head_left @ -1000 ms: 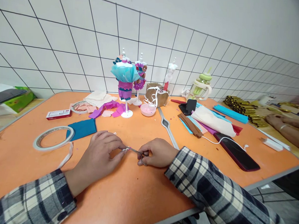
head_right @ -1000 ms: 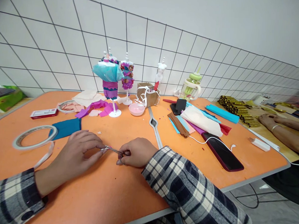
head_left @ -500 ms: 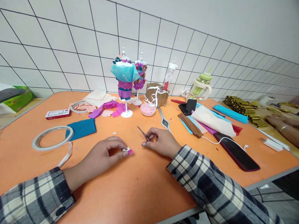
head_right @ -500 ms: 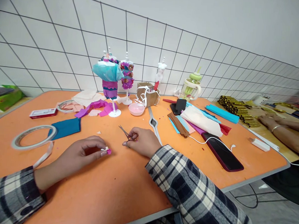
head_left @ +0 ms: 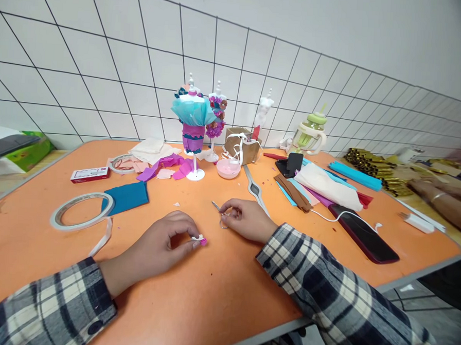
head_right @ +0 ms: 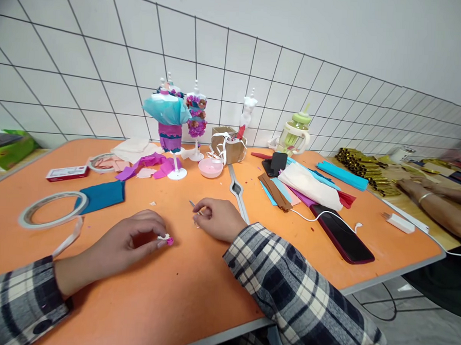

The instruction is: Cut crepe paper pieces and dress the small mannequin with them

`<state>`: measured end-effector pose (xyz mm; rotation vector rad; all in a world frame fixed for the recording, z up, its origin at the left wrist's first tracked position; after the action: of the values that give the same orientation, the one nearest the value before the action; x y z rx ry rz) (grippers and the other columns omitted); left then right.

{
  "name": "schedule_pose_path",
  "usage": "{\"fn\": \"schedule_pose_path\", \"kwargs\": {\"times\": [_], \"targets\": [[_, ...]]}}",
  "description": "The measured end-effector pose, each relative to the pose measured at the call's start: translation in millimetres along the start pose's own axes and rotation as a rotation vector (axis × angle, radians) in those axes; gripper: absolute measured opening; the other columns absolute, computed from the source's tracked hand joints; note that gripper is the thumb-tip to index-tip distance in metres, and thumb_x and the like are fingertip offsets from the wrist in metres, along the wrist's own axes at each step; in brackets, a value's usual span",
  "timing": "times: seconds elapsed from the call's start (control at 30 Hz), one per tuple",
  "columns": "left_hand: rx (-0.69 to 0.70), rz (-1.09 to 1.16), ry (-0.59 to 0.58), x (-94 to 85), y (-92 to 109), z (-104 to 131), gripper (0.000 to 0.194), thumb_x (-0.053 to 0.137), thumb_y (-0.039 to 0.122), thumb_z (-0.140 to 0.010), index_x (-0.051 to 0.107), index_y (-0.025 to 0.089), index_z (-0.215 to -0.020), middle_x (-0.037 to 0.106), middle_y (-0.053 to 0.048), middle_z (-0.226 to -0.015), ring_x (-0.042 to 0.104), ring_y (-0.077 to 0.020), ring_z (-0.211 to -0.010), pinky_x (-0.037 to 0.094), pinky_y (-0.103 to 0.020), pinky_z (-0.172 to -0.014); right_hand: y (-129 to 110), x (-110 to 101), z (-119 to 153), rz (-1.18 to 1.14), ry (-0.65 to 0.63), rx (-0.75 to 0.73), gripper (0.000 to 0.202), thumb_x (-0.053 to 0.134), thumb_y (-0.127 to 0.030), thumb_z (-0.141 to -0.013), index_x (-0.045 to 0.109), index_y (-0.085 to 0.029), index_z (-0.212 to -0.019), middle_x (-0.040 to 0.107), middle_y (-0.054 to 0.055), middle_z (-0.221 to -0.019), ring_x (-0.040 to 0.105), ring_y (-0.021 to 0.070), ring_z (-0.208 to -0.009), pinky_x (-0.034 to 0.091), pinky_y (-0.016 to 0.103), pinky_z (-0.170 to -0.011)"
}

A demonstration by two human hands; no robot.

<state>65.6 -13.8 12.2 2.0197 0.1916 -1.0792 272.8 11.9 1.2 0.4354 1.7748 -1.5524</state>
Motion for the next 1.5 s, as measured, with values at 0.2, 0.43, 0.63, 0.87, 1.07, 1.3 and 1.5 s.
{"fn": "schedule_pose_path", "kwargs": {"times": [0.2, 0.43, 0.63, 0.87, 1.07, 1.3, 1.5], "targets": [[0.024, -0.025, -0.032, 3.4, 1.6, 1.4, 0.015, 0.057, 0.030, -0.088, 0.068, 0.022, -0.081, 0.070, -0.003, -0.083, 0.061, -0.0178, -0.083, 0.048, -0.030, -0.077, -26.7, 14.5, 14.1, -0.119, -0.121, -0.219, 0.023, 0.069, -0.039, -0.078, 0.072, -0.018, -0.084, 0.062, -0.001, -0.073, 0.051, 0.0093, -0.065, 0.035, 0.021, -0.058], [0.034, -0.014, -0.052, 6.2, 0.0, 1.3, 0.014, 0.058, 0.029, -0.086, 0.068, 0.021, -0.079, 0.069, -0.003, -0.083, 0.060, -0.0179, -0.082, 0.046, -0.029, -0.076, -23.0, 25.4, 13.6, -0.123, -0.078, -0.282, 0.015, 0.072, -0.032, -0.075, 0.072, -0.018, -0.081, 0.063, -0.003, -0.071, 0.048, 0.0080, -0.064, 0.033, 0.020, -0.059], [-0.065, 0.009, -0.003, 5.0, -2.6, -0.8, 0.017, 0.058, 0.035, -0.086, 0.069, 0.021, -0.088, 0.069, -0.004, -0.087, 0.061, -0.0199, -0.085, 0.046, -0.032, -0.079, -20.1, 25.8, 9.8, -0.192, -0.001, -0.201, 0.012, 0.070, -0.029, -0.076, 0.071, -0.017, -0.077, 0.059, -0.005, -0.066, 0.042, 0.0061, -0.057, 0.031, 0.020, -0.056], [-0.206, 0.054, -0.004, 9.9, -7.2, 1.2, 0.032, 0.062, 0.039, -0.082, 0.066, 0.023, -0.109, 0.067, -0.004, -0.091, 0.062, -0.0223, -0.088, 0.046, -0.035, -0.083, -16.7, 18.7, 5.3, -0.239, 0.058, -0.031, 0.018, 0.069, -0.034, -0.076, 0.071, -0.016, -0.078, 0.054, -0.004, -0.059, 0.039, 0.0065, -0.052, 0.030, 0.021, -0.052], [-0.380, 0.221, 0.077, 10.8, -16.5, 0.6, 0.046, 0.067, 0.045, -0.077, 0.063, 0.023, -0.118, 0.068, -0.004, -0.096, 0.063, -0.0238, -0.090, 0.046, -0.037, -0.085, -18.1, 19.2, 4.8, -0.334, 0.092, -0.005, 0.015, 0.071, -0.029, -0.074, 0.071, -0.014, -0.076, 0.056, -0.004, -0.060, 0.041, 0.0068, -0.054, 0.032, 0.021, -0.054], [-0.361, 0.304, 0.081, 9.5, -11.7, -3.3, 0.027, 0.063, 0.047, -0.080, 0.071, 0.021, -0.078, 0.068, -0.002, -0.081, 0.061, -0.0202, -0.079, 0.046, -0.029, -0.073, -18.1, 32.1, 5.5, -0.519, 0.012, -0.026, 0.026, 0.067, -0.036, -0.077, 0.074, -0.013, -0.086, 0.066, 0.002, -0.072, 0.049, 0.0101, -0.061, 0.037, 0.023, -0.059], [-0.385, 0.386, 0.051, 8.7, -11.2, -2.2, 0.030, 0.062, 0.047, -0.080, 0.067, 0.020, -0.070, 0.063, 0.000, -0.072, 0.055, -0.0163, -0.069, 0.042, -0.025, -0.062, -15.2, 26.6, 5.6, -0.443, 0.034, -0.023, 0.023, 0.065, -0.034, -0.078, 0.073, -0.015, -0.086, 0.059, -0.001, -0.064, 0.041, 0.0083, -0.054, 0.031, 0.022, -0.052]]}}
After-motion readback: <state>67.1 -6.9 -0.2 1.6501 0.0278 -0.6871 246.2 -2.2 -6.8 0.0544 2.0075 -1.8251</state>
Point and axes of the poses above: each hand's wrist, its own z-axis away from the middle knuckle, its own x-axis out of the palm, y = z × x, the point moved 3 cm from there along -z, towards the middle knuckle
